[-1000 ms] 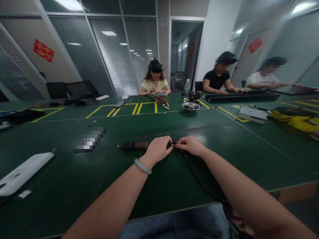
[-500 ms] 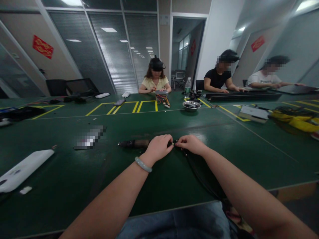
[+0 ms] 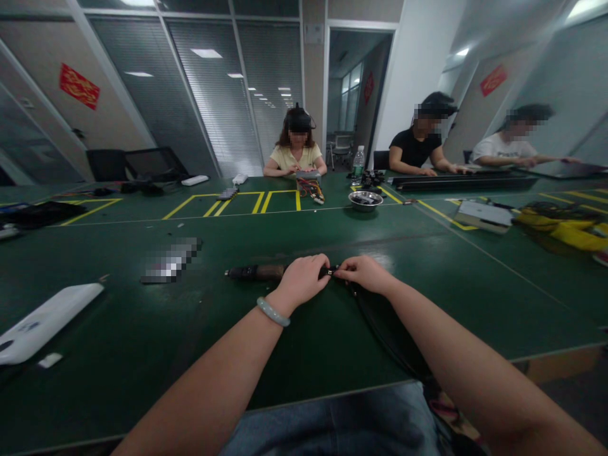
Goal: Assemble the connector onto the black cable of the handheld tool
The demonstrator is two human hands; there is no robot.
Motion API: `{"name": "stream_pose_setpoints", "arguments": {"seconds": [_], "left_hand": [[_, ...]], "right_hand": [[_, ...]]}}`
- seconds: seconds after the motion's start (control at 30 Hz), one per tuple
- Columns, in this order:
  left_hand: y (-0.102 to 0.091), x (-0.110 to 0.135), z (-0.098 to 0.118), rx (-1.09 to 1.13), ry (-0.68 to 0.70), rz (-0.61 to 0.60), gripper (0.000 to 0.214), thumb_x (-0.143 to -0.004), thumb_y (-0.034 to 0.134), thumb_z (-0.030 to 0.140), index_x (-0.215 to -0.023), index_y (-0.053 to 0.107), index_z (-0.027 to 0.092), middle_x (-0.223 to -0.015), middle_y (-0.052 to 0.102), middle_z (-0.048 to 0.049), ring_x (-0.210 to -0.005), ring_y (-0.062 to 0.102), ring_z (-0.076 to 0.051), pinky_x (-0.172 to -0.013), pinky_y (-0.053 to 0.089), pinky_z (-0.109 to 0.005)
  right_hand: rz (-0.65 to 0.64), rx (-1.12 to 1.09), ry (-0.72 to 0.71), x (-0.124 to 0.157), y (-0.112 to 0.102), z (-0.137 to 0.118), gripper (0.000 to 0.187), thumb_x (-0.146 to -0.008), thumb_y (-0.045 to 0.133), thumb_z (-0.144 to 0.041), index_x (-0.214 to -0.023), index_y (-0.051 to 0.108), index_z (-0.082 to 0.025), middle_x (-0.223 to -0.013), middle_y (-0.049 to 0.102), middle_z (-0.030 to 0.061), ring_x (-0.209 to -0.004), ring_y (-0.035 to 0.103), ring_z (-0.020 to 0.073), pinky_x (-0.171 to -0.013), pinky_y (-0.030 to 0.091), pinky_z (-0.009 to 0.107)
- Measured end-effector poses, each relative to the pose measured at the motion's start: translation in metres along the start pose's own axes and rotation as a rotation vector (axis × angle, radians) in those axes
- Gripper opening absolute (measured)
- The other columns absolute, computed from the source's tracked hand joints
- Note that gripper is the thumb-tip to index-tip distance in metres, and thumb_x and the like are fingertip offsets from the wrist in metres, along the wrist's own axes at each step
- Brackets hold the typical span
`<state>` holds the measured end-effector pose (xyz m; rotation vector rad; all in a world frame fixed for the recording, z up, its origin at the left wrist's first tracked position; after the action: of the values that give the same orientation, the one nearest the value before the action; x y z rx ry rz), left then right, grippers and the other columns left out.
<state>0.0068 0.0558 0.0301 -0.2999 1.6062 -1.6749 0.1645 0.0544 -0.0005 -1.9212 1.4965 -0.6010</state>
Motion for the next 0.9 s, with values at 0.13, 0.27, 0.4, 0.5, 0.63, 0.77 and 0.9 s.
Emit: {"name": "stream_pose_setpoints", "arguments": {"seconds": [0.13,0.27,0.4,0.5,0.63,0.77,0.9], "left_hand": [[0.0001,-0.0009,0.0032,0.002,0.046,-0.026,0.010,-0.088,0.054,0.025,-0.097,0.058,0.023,-0.102,0.064,-0.0031,-0.096,0.060,-0.020,-0.086,0.046,-0.034],[-0.0014,0.0000,0.0039,0.013,0.064,0.000,0.012,-0.088,0.055,0.023,-0.100,0.058,0.025,-0.103,0.064,-0.0012,-0.095,0.060,-0.020,-0.085,0.046,-0.035],[-0.0013,0.0011,0.0003,0.020,0.029,0.032,0.018,-0.087,0.058,0.026,-0.104,0.055,0.024,-0.098,0.064,-0.0021,-0.092,0.061,-0.021,-0.082,0.047,-0.035],[0.0000,0.0005,0.0001,0.015,0.040,0.024,0.013,-0.087,0.056,0.026,-0.099,0.055,0.023,-0.096,0.064,-0.0020,-0.091,0.061,-0.021,-0.080,0.046,-0.034],[0.0013,-0.0001,0.0013,0.020,0.066,0.007,0.009,-0.087,0.055,0.024,-0.096,0.055,0.024,-0.097,0.064,-0.0008,-0.091,0.061,-0.020,-0.080,0.046,-0.033],[0.0002,0.0008,-0.0022,0.036,-0.003,0.021,0.018,-0.087,0.057,0.027,-0.104,0.053,0.024,-0.097,0.064,-0.0018,-0.091,0.061,-0.020,-0.081,0.046,-0.033],[-0.0005,0.0002,0.0000,0.016,0.017,0.012,0.013,-0.086,0.058,0.025,-0.098,0.055,0.023,-0.096,0.064,-0.0017,-0.091,0.061,-0.020,-0.081,0.046,-0.034]], "right_hand": [[0.006,-0.001,-0.006,-0.0002,-0.0001,0.0003,0.035,-0.082,0.060,-0.053,-0.082,0.072,-0.020,-0.072,0.070,0.0007,-0.064,0.061,0.0142,-0.059,0.040,0.024],[-0.003,-0.010,-0.004,-0.0005,-0.0001,0.0006,0.035,-0.082,0.060,-0.052,-0.083,0.071,-0.020,-0.072,0.070,0.0006,-0.063,0.061,0.0143,-0.059,0.040,0.024],[0.003,-0.004,0.003,-0.0001,-0.0007,-0.0003,0.034,-0.082,0.061,-0.052,-0.081,0.071,-0.020,-0.071,0.070,0.0001,-0.062,0.060,0.0136,-0.058,0.039,0.024],[-0.004,0.003,0.008,0.0006,-0.0007,-0.0014,0.034,-0.082,0.060,-0.052,-0.081,0.071,-0.020,-0.070,0.070,0.0001,-0.061,0.060,0.0136,-0.057,0.039,0.023],[-0.003,0.003,0.005,0.0011,-0.0014,-0.0021,0.036,-0.082,0.060,-0.053,-0.082,0.071,-0.019,-0.071,0.070,0.0006,-0.061,0.060,0.0137,-0.056,0.038,0.024],[-0.002,0.004,0.001,0.0007,-0.0015,-0.0014,0.034,-0.083,0.060,-0.052,-0.083,0.072,-0.020,-0.071,0.070,0.0001,-0.061,0.060,0.0135,-0.057,0.039,0.024],[-0.002,0.018,-0.005,-0.0006,-0.0006,-0.0005,0.034,-0.083,0.060,-0.052,-0.083,0.072,-0.020,-0.071,0.070,-0.0002,-0.062,0.060,0.0134,-0.058,0.038,0.024]]}}
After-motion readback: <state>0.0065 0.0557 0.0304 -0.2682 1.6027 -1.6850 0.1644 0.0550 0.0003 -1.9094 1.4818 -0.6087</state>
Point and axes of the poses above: each hand's wrist, its own x-axis away from the middle knuckle, its own y-axis out of the palm, z = x × y, the point moved 6 cm from there along -x, towards the middle knuckle
